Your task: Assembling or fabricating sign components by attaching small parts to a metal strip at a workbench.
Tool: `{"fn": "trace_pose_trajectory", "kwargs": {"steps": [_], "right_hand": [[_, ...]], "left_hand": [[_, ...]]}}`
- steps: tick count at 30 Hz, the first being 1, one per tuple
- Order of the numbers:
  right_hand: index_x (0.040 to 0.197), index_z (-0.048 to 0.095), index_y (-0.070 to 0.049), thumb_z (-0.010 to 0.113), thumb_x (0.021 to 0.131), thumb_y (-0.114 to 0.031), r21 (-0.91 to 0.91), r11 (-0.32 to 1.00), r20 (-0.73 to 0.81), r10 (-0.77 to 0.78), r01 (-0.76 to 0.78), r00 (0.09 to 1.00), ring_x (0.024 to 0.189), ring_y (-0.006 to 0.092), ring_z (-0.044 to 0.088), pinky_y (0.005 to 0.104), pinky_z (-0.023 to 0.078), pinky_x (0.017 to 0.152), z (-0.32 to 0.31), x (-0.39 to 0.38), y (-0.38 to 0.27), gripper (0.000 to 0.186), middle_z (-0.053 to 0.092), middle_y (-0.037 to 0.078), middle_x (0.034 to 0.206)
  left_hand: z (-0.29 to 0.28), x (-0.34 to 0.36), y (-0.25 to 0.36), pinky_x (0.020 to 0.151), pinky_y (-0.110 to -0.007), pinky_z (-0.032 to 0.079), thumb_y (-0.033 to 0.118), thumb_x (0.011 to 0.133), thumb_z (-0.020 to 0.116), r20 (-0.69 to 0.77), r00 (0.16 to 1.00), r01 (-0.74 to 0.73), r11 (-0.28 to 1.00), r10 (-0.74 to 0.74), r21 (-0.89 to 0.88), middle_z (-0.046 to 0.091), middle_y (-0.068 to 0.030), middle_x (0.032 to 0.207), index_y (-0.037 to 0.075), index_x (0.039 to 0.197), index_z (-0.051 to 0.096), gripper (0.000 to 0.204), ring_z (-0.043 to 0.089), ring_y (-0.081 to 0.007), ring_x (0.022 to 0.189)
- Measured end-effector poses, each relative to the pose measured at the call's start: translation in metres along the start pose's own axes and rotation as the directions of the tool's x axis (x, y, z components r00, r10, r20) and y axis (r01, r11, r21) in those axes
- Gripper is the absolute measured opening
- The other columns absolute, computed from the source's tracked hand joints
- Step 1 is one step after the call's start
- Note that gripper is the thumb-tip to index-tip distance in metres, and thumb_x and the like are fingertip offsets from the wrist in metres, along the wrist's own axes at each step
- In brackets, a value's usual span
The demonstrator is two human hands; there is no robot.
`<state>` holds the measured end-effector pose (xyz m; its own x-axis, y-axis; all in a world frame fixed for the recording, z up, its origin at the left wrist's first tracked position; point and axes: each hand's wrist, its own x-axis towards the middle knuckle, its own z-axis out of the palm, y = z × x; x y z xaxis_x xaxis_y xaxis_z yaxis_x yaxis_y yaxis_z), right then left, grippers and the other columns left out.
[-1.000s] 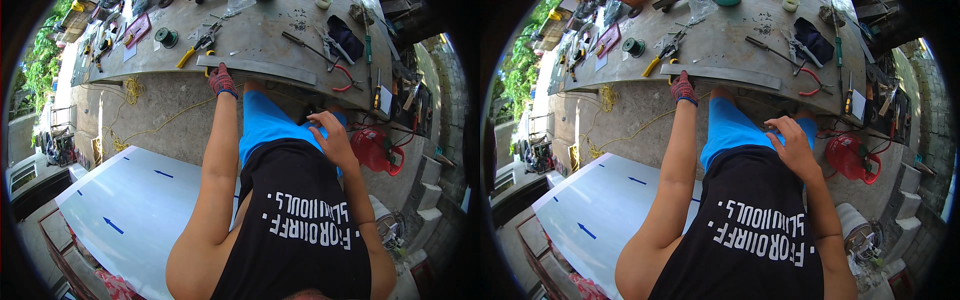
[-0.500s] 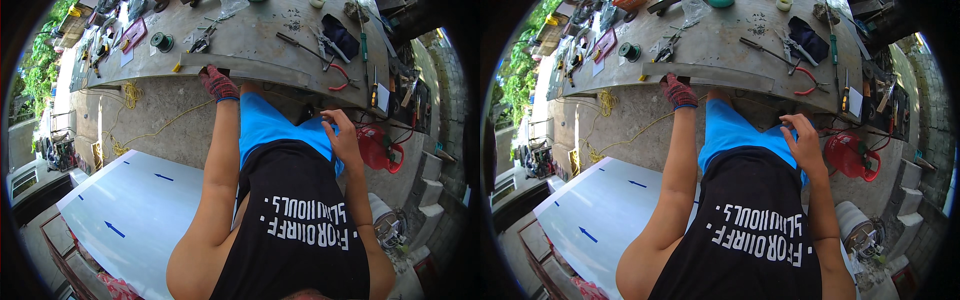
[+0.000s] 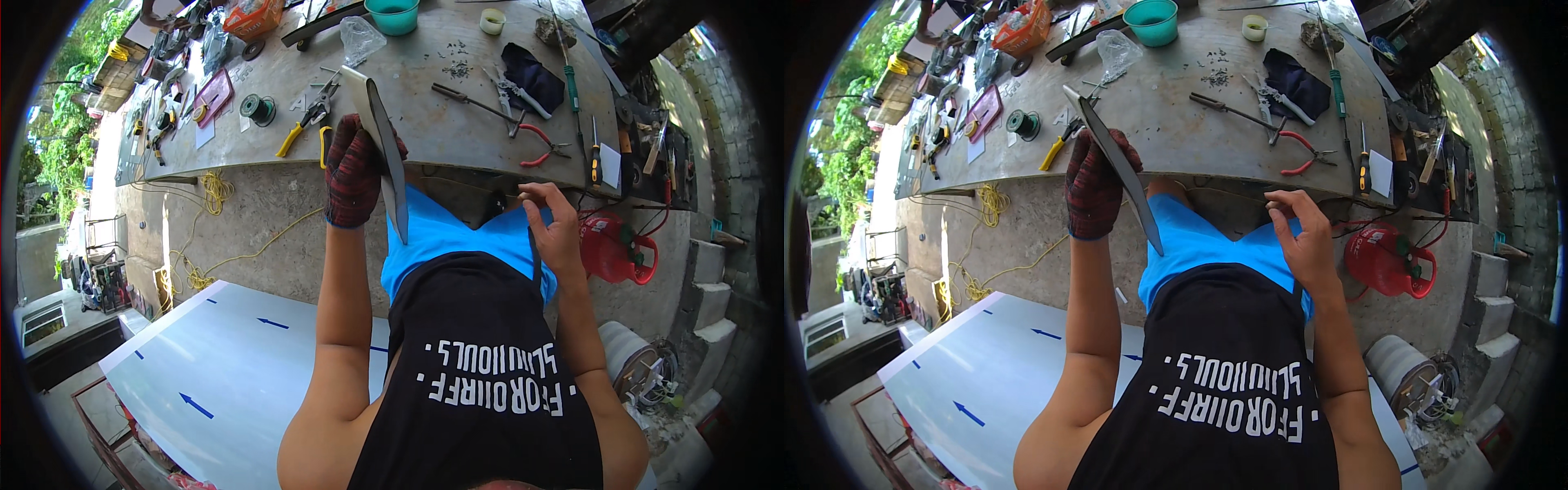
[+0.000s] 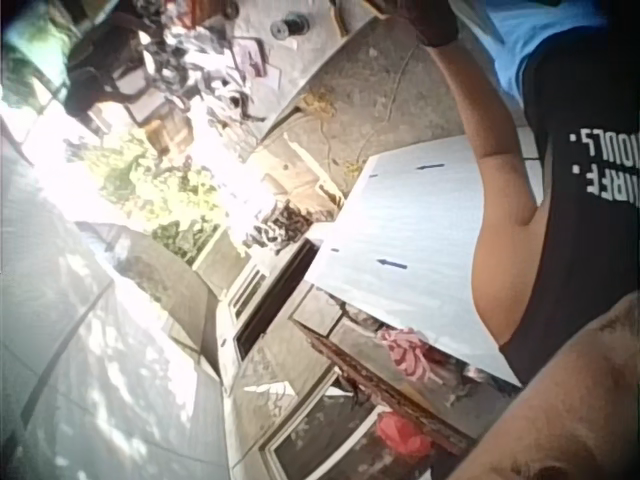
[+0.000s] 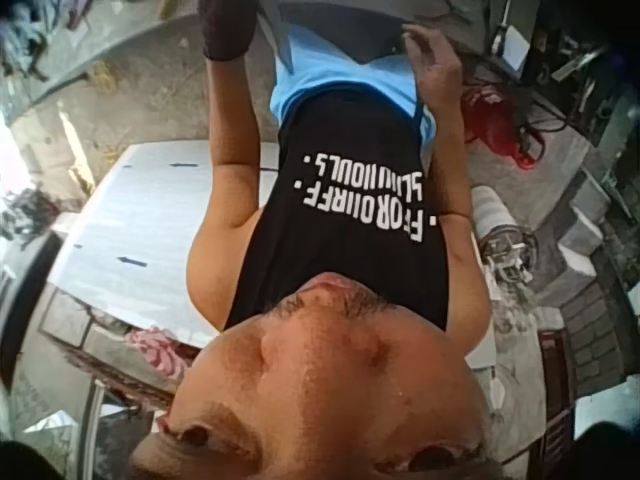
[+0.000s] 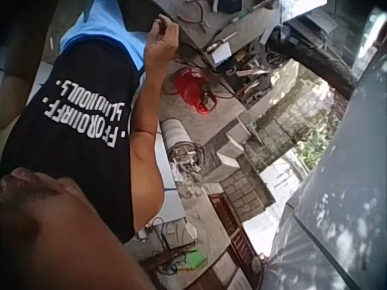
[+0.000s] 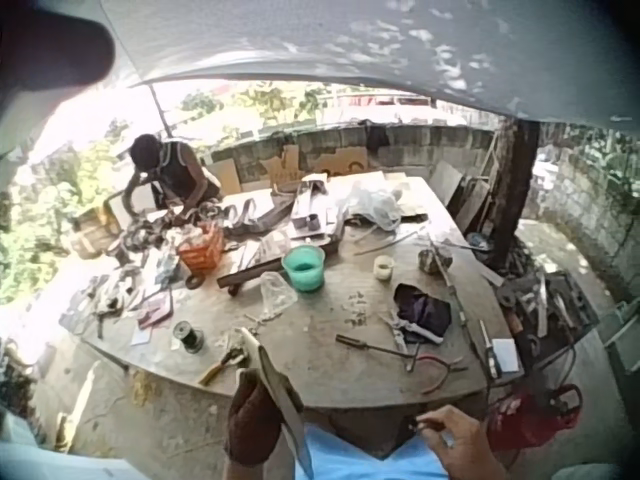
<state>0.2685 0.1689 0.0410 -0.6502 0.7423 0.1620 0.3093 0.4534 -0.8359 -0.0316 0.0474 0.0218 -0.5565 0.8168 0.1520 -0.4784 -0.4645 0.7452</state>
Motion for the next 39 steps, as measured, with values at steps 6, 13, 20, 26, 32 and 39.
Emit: {"fn": "trace_pose_trajectory", "kwargs": {"steps": [6, 13, 20, 26, 32, 39], "right_hand": [[0.119, 0.066, -0.003, 0.067, 0.095, -0.007, 0.217, 0.975, 0.039, -0.063, 0.053, 0.997, 0.085, 0.0166, 0.064, 0.0295, 0.052, 0.077, 0.009, 0.016, -0.021, 0.024, 0.067, 0.009, 0.098], [0.118, 0.065, -0.002, 0.067, 0.095, -0.007, 0.224, 0.972, 0.103, -0.101, 0.076, 0.990, 0.085, 0.0173, 0.065, 0.0296, 0.052, 0.076, 0.014, 0.020, -0.035, 0.024, 0.067, 0.010, 0.102], [0.118, 0.066, -0.001, 0.067, 0.094, -0.006, 0.185, 0.981, 0.128, -0.088, 0.064, 0.988, 0.085, 0.0185, 0.065, 0.0308, 0.052, 0.077, 0.015, 0.014, -0.028, 0.024, 0.067, 0.011, 0.101], [0.117, 0.066, -0.001, 0.067, 0.094, -0.006, 0.176, 0.983, 0.145, -0.079, 0.053, 0.986, 0.086, 0.0184, 0.065, 0.0308, 0.052, 0.077, 0.014, 0.012, -0.029, 0.024, 0.067, 0.010, 0.100], [0.118, 0.066, -0.001, 0.067, 0.093, -0.005, 0.177, 0.983, 0.158, -0.079, 0.050, 0.984, 0.086, 0.0179, 0.065, 0.0306, 0.052, 0.078, 0.015, 0.010, -0.030, 0.025, 0.067, 0.010, 0.101], [0.118, 0.066, -0.001, 0.067, 0.093, -0.005, 0.181, 0.983, 0.167, -0.071, 0.040, 0.983, 0.086, 0.0170, 0.065, 0.0300, 0.052, 0.078, 0.013, 0.010, -0.030, 0.025, 0.068, 0.010, 0.101]], "left_hand": [[0.008, -0.009, -0.009, 0.080, -0.042, 0.055, 0.023, 0.101, 0.062, 0.246, 0.963, 0.162, 0.964, -0.108, -0.212, 0.065, -0.0153, 0.113, 0.009, 0.128, 0.060, 0.030, 0.066, -0.0294, 0.095], [-0.001, -0.003, -0.017, 0.071, -0.035, 0.054, 0.047, 0.094, 0.070, 0.222, 0.968, 0.144, 0.985, -0.119, -0.099, 0.065, -0.0090, 0.102, 0.008, 0.128, 0.058, 0.053, 0.065, -0.0215, 0.086], [0.011, -0.002, -0.014, 0.062, -0.030, 0.048, 0.061, 0.084, 0.076, 0.153, 0.988, 0.009, 0.997, -0.020, 0.074, 0.059, -0.0052, 0.096, 0.010, 0.120, 0.052, 0.067, 0.059, -0.0164, 0.073], [0.007, -0.005, -0.014, 0.071, -0.030, 0.053, 0.049, 0.079, 0.085, 0.102, 0.992, 0.078, 0.997, -0.076, -0.011, 0.063, -0.0034, 0.101, 0.011, 0.132, 0.053, 0.072, 0.064, -0.0167, 0.085], [0.028, 0.006, 0.000, 0.068, -0.030, 0.051, 0.043, 0.090, 0.077, 0.049, 0.999, 0.006, 0.984, -0.015, 0.176, 0.063, -0.0041, 0.097, 0.010, 0.121, 0.055, 0.050, 0.062, -0.0154, 0.078], [0.030, 0.014, 0.012, 0.064, -0.029, 0.051, 0.036, 0.094, 0.073, -0.108, 0.992, 0.098, 0.954, -0.070, 0.284, 0.064, -0.0040, 0.092, 0.009, 0.116, 0.056, 0.038, 0.062, -0.0150, 0.073]]}}
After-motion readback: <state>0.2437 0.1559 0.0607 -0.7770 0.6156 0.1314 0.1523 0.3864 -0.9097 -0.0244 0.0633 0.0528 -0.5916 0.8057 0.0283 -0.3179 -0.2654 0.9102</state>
